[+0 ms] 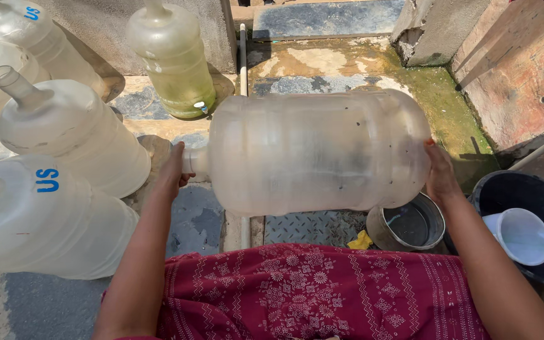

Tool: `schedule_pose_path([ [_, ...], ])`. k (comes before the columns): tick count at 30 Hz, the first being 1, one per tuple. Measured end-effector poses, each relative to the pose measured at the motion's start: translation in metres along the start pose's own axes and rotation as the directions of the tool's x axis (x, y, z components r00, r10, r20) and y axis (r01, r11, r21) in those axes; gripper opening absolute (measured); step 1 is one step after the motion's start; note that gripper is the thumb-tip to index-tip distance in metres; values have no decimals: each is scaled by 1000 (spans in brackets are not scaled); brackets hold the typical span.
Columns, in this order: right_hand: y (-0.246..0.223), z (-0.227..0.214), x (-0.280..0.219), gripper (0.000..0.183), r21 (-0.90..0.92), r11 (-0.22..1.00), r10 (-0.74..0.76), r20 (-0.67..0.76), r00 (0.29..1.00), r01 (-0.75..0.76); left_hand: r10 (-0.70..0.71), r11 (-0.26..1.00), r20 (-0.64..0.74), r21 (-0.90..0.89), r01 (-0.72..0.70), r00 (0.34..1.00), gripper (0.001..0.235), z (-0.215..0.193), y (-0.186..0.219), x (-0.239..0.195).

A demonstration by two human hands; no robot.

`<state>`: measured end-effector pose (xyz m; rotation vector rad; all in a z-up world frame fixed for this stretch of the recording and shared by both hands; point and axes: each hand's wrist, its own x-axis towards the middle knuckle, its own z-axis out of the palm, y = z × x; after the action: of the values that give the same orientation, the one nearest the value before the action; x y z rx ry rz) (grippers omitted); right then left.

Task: The recorder is rinsing out a large plastic water jug. They move the jug under a tap, add water and a small amount of green liquid from a cup, swirl it around to wash the interior, and then pour the contents out.

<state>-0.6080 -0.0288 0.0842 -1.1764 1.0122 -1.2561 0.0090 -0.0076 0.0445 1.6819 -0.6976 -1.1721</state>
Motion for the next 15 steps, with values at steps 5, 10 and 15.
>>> schedule_pose_path([
  [5, -34, -1, -2, 92, 258, 952, -189, 69, 980, 165, 327, 931, 187, -229, -283, 926, 43, -7, 41, -19],
  [10, -13, 3, -2, 100, 76, 997, 16, 149, 989, -28, -188, 982, -57, -16, 187, 981, 45, 5, 12, -9],
  [15, 23, -6, 11, 108, -205, 894, 385, -105, 917, -399, -272, 947, 55, 195, 257, 961, 57, -2, -32, 19],
])
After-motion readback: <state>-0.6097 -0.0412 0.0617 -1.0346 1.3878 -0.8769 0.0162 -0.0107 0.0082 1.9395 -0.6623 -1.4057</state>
